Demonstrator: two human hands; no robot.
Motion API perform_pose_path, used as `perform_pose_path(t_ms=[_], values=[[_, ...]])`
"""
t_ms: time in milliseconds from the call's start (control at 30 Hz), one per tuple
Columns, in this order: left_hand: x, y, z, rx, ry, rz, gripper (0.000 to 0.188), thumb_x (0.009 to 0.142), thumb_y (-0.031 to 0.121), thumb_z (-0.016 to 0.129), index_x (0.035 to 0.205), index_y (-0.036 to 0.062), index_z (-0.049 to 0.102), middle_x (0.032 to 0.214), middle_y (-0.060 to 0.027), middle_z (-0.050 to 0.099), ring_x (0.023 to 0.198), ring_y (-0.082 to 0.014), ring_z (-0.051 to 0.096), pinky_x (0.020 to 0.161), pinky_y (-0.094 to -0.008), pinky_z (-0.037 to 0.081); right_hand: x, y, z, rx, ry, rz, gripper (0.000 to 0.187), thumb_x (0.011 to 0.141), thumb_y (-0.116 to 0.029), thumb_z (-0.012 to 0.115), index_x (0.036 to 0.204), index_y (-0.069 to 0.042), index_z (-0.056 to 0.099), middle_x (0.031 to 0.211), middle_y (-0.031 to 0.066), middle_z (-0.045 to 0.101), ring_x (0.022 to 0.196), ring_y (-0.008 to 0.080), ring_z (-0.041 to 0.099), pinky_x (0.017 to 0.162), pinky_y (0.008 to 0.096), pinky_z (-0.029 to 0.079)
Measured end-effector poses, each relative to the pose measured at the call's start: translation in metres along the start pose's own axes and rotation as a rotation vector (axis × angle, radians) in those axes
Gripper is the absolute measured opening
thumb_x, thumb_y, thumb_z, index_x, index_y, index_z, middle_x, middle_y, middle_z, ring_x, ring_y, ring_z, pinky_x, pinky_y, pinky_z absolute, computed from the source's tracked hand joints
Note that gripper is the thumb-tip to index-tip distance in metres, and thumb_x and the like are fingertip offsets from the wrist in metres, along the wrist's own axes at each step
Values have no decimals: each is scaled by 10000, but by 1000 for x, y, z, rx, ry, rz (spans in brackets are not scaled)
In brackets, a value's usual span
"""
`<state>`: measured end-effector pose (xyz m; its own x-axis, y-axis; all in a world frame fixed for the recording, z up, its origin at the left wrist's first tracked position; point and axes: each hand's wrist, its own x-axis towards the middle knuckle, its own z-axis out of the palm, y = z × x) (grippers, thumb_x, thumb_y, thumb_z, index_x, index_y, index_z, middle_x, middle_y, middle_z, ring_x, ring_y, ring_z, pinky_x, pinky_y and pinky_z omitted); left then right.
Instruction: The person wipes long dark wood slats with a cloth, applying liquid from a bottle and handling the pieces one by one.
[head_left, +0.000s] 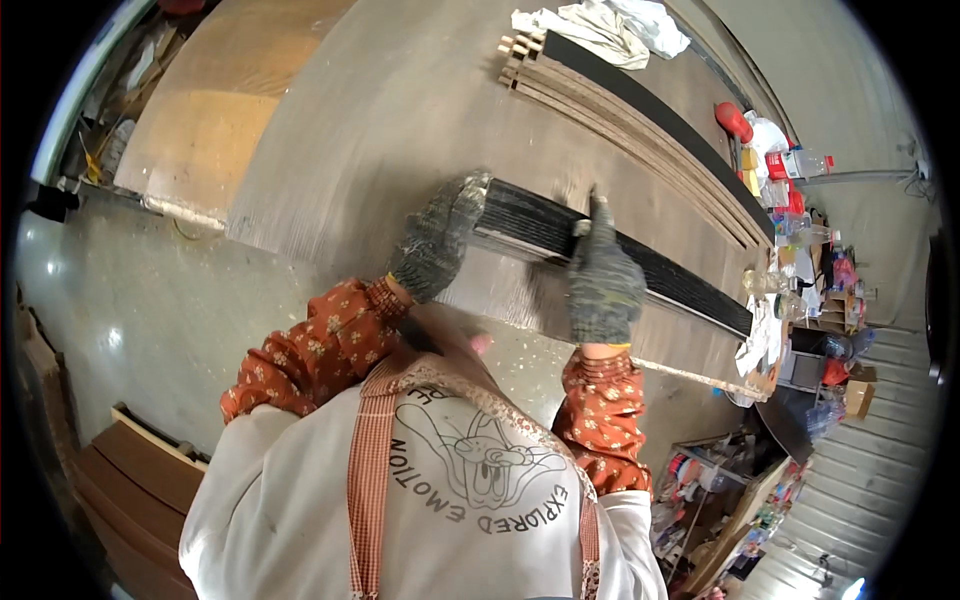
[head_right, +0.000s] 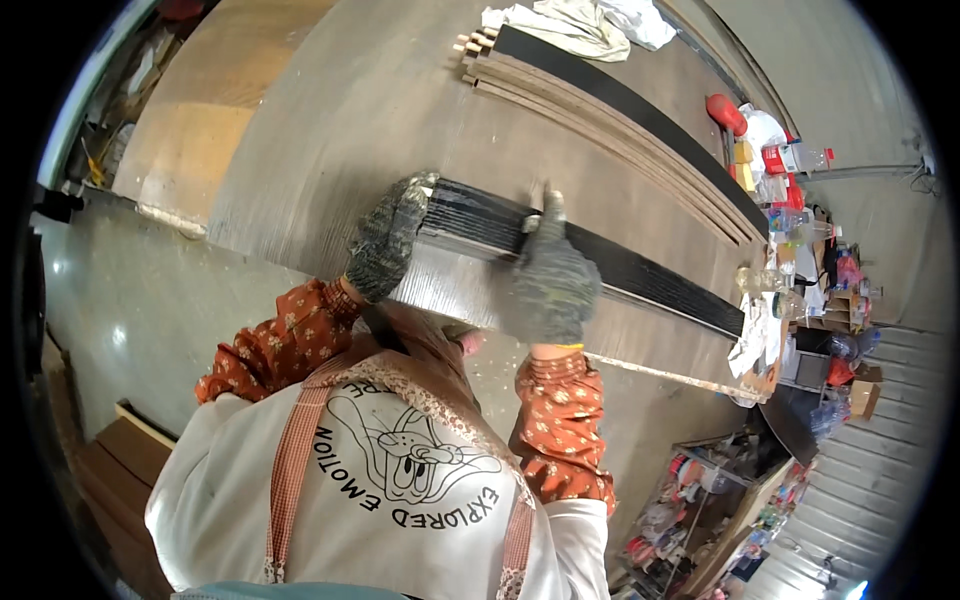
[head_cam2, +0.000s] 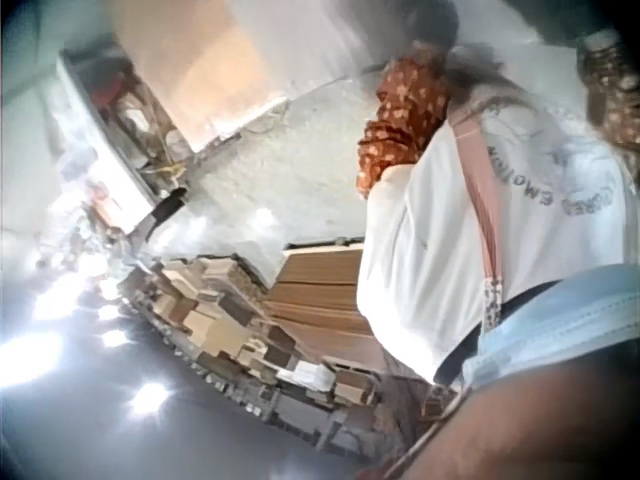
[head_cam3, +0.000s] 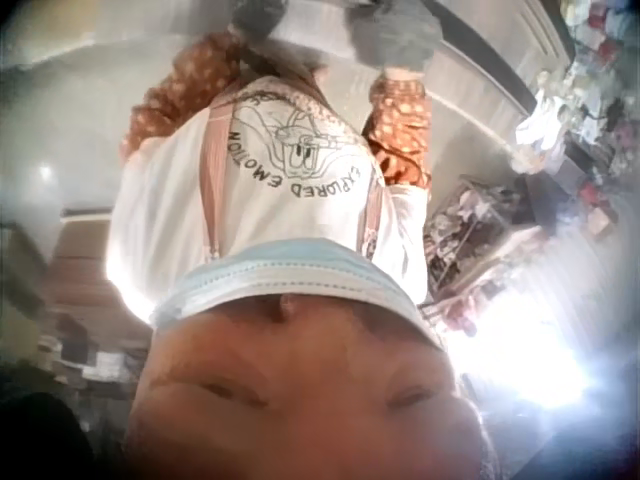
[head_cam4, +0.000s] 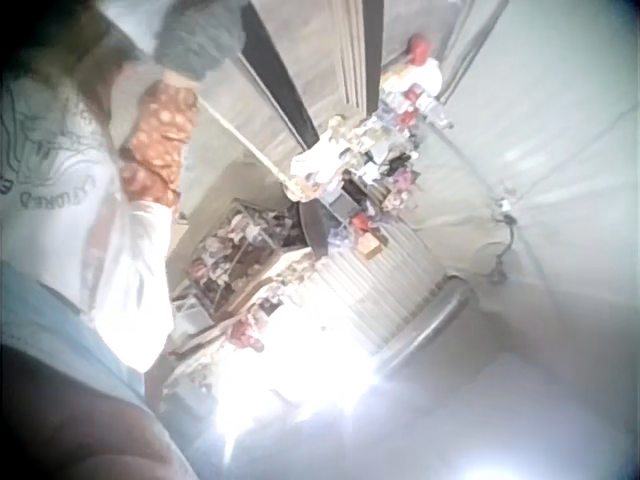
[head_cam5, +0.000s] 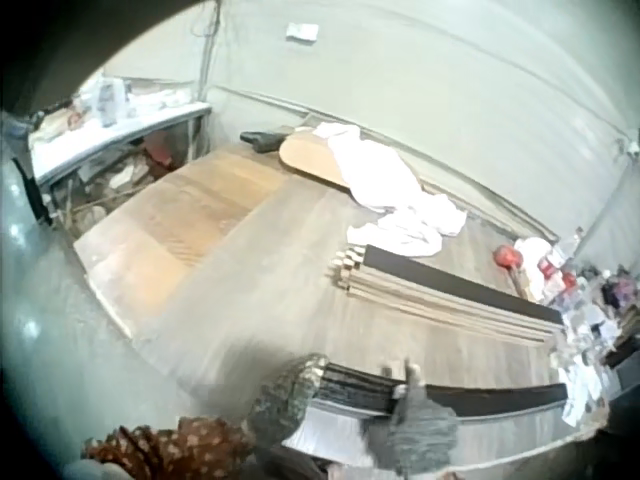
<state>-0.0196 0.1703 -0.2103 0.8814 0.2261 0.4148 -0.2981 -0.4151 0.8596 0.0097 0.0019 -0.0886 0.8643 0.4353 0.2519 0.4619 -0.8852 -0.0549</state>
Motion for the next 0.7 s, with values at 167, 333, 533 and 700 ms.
perform_pose_path(t_ms=[167,333,533,700], values=[[-4,-7,16,-162,-123,-38,371,990,221,414,1301,29,478,1302,-179,506,1190,-263,512,994,-357,428,-7,-48,30,-169,-1,-241,502,928,-276,481,1318,38,443,471,-2,475,377,166,471,414,372,382],[0,4,16,-368,89,-359,343,1010,242,399,1240,28,538,1084,-107,651,954,-210,630,872,-301,493,-3,-29,11,-86,-51,-106,532,915,-216,524,1391,-35,371,448,15,450,371,196,474,405,376,368],[12,23,6,-136,49,-135,332,1010,176,375,1230,-15,534,1153,-147,619,1059,-222,587,933,-310,454,-39,99,-12,-39,176,237,362,911,-217,541,1271,-189,509,932,100,661,567,316,605,525,444,485],[4,-1,6,244,11,259,342,967,82,344,1236,-42,515,1245,-198,561,1159,-334,534,997,-414,413,-98,322,-17,-105,95,805,372,942,-294,480,1295,-180,516,853,193,678,784,393,652,679,487,503]])
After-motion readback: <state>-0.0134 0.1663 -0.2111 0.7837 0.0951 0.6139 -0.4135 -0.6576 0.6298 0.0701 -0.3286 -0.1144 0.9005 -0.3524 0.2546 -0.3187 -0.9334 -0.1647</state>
